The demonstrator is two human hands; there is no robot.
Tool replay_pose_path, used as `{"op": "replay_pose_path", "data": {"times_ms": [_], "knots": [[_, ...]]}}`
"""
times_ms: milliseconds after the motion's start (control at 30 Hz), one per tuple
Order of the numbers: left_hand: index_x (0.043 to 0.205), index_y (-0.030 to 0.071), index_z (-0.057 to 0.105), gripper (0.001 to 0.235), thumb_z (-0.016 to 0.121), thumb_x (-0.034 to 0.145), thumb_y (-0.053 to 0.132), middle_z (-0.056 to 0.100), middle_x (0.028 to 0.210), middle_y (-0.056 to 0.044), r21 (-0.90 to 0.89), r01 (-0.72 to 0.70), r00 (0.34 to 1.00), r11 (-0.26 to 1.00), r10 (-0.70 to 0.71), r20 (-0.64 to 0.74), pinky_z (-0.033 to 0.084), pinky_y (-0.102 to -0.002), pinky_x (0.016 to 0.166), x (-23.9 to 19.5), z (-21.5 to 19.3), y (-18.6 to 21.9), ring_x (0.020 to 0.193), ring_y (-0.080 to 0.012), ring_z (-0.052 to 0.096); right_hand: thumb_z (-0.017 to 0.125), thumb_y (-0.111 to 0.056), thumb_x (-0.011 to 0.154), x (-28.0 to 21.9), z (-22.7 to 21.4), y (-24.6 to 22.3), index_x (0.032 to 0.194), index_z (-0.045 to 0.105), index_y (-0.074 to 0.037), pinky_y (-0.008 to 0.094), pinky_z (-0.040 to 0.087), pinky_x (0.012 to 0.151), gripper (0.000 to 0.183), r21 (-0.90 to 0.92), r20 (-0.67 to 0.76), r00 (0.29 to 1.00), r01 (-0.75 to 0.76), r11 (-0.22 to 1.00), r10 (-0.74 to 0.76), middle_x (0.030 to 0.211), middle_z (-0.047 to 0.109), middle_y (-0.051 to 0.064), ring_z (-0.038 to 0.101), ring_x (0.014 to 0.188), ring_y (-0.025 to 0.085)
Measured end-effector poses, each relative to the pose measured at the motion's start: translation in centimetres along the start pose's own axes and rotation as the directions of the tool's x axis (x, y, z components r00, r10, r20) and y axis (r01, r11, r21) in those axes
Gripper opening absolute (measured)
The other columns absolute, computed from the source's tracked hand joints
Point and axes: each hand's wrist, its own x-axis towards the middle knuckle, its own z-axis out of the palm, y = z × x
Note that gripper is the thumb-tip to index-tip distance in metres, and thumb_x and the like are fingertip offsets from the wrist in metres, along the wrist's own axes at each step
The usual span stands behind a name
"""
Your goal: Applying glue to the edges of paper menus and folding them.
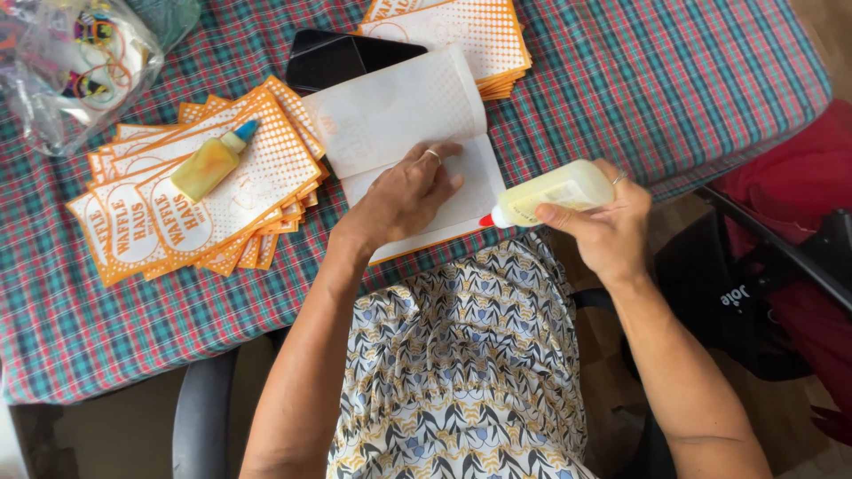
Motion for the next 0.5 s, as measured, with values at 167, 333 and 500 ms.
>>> {"op": "replay_pose_path", "data": {"times_ms": [167, 333, 500], "knots": [[0.135, 0.006, 0.061, 0.071, 0.027, 0.103, 0.061, 0.061, 0.127, -0.019, -0.197, 0.067, 0.986, 0.978, -0.034, 0.163, 0.048, -0.056, 0.104, -1.5, -3.3, 1.8, 0.115, -0.0457, 0.066, 0.095, -0.003, 0.07, -1.8, 4.4, -0.2, 0.097, 0.07, 0.002, 0.041, 0.06, 0.083, 0.037, 0.068, 0.117, 0.992, 0.048, 0.997, -0.056, 0.089, 0.075, 0.019, 0.074, 0.089, 0.026], [0.114, 0.003, 0.068, 0.084, 0.023, 0.098, 0.072, 0.067, 0.11, -0.02, -0.332, 0.112, 0.981, 0.937, -0.05, 0.189, 0.053, -0.05, 0.101, -0.9, -3.4, 0.1, 0.101, -0.035, 0.075, 0.095, -0.002, 0.069, -3.7, 8.5, 0.1, 0.093, 0.072, 0.0, 0.042, 0.062, 0.079, 0.033, 0.186, 0.18, 0.982, 0.028, 0.982, -0.062, 0.085, 0.076, 0.019, 0.078, 0.088, 0.03], [0.111, 0.002, 0.07, 0.087, 0.023, 0.095, 0.075, 0.072, 0.094, -0.02, -0.39, 0.145, 0.976, 0.909, -0.066, 0.209, 0.056, -0.045, 0.097, -1.5, -4.5, 1.3, 0.096, -0.034, 0.077, 0.093, -0.002, 0.071, -4.0, 10.8, 0.7, 0.1, 0.072, -0.001, 0.043, 0.061, 0.085, 0.036, 0.291, 0.224, 0.973, -0.011, 0.957, -0.057, 0.095, 0.078, 0.019, 0.076, 0.096, 0.026]]}}
